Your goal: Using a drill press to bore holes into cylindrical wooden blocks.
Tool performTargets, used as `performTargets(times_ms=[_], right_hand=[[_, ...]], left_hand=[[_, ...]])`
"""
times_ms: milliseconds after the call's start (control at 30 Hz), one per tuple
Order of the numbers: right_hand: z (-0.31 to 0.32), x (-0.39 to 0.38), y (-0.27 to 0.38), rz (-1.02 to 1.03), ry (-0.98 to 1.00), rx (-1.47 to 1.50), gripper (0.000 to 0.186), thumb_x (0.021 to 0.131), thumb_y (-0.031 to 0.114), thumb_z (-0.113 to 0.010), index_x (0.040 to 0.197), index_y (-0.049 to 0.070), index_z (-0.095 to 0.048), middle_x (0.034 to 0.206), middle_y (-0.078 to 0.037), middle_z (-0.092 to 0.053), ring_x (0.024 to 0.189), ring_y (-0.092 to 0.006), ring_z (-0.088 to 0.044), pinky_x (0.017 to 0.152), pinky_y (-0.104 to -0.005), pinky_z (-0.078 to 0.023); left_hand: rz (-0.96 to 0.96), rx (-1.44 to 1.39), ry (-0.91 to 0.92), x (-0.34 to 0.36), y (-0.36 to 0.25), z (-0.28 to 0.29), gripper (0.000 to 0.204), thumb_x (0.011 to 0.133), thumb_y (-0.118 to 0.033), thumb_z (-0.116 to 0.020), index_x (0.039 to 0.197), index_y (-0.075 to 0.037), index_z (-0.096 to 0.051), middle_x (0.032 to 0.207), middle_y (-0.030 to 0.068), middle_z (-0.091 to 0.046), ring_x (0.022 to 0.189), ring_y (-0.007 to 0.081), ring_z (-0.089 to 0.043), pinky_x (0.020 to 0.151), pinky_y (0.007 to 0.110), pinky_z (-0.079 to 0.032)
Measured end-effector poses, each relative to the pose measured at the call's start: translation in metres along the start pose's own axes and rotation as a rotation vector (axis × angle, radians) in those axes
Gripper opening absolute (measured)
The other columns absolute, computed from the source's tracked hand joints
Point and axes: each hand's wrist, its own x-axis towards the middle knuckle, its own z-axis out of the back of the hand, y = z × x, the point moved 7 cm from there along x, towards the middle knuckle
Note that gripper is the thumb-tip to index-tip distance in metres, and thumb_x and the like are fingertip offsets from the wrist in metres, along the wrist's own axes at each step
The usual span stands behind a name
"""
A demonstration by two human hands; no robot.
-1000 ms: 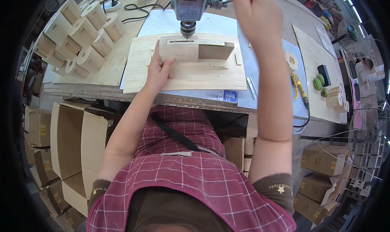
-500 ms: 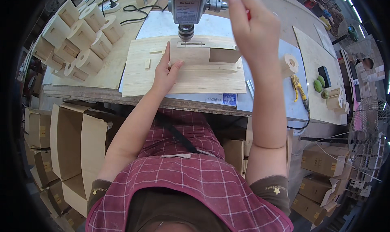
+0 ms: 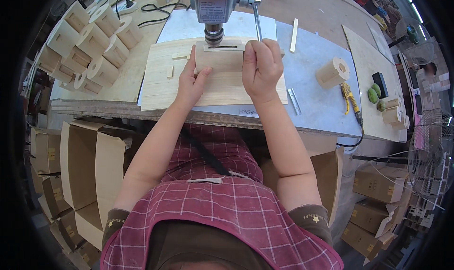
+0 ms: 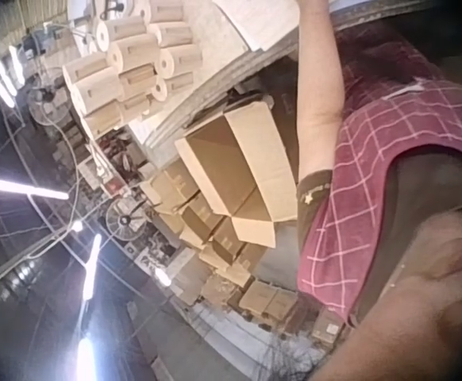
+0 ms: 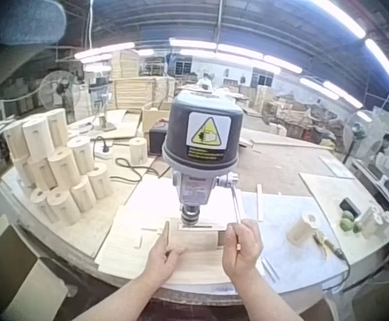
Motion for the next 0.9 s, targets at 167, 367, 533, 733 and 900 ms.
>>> performTargets(times_ms=[167,367,533,733,900], right_hand=[[-0.008,-0.012,-0.012,0.010,-0.004,-0.013,0.004,0.083,0.003,-0.054,0.085,0.000,-0.055,0.079,-0.010,-0.051,0.064,-0.0170,-0.047,0.056,-0.0251,-0.039],[0.003,0.001,0.000,0.054,0.063,-0.058,0.004,0.078,0.004,-0.059,0.081,0.002,-0.057,0.073,-0.010,-0.051,0.059,-0.0204,-0.049,0.051,-0.0273,-0.039],[0.019,0.069,0.016,0.037,0.151,-0.189,0.014,0.080,0.014,-0.060,0.087,0.003,-0.056,0.075,-0.012,-0.054,0.063,-0.0221,-0.054,0.052,-0.0281,-0.041],[-0.006,0.182,-0.004,-0.023,0.218,-0.353,0.035,0.085,0.028,-0.046,0.069,-0.002,-0.055,0.059,-0.013,-0.053,0.055,-0.0163,-0.052,0.052,-0.0280,-0.040],[-0.033,0.191,-0.053,-0.270,0.458,-0.226,0.034,0.084,0.029,-0.046,0.079,-0.002,-0.057,0.067,-0.017,-0.058,0.064,-0.0230,-0.057,0.058,-0.0319,-0.043]], left_hand=[[-0.016,-0.009,0.008,0.000,0.001,-0.002,0.067,0.081,-0.011,-0.058,0.136,-0.001,-0.020,0.120,0.0212,-0.047,0.107,0.0253,-0.051,0.087,0.030,-0.042],[-0.029,0.009,0.004,0.001,0.001,-0.002,0.067,0.082,-0.011,-0.058,0.136,-0.002,-0.020,0.121,0.0214,-0.046,0.108,0.0259,-0.050,0.087,0.030,-0.042],[-0.019,0.018,-0.002,0.000,0.002,0.001,0.067,0.082,-0.011,-0.057,0.136,-0.002,-0.020,0.121,0.0212,-0.047,0.109,0.0254,-0.050,0.087,0.030,-0.042],[-0.038,0.010,0.019,0.003,-0.002,-0.005,0.068,0.081,-0.011,-0.058,0.137,-0.003,-0.019,0.123,0.0208,-0.046,0.108,0.0249,-0.050,0.086,0.030,-0.042],[0.202,-0.089,0.092,0.000,-0.002,-0.003,0.077,0.075,-0.008,-0.064,0.137,-0.007,-0.020,0.125,0.0183,-0.045,0.100,0.0214,-0.055,0.077,0.029,-0.046]])
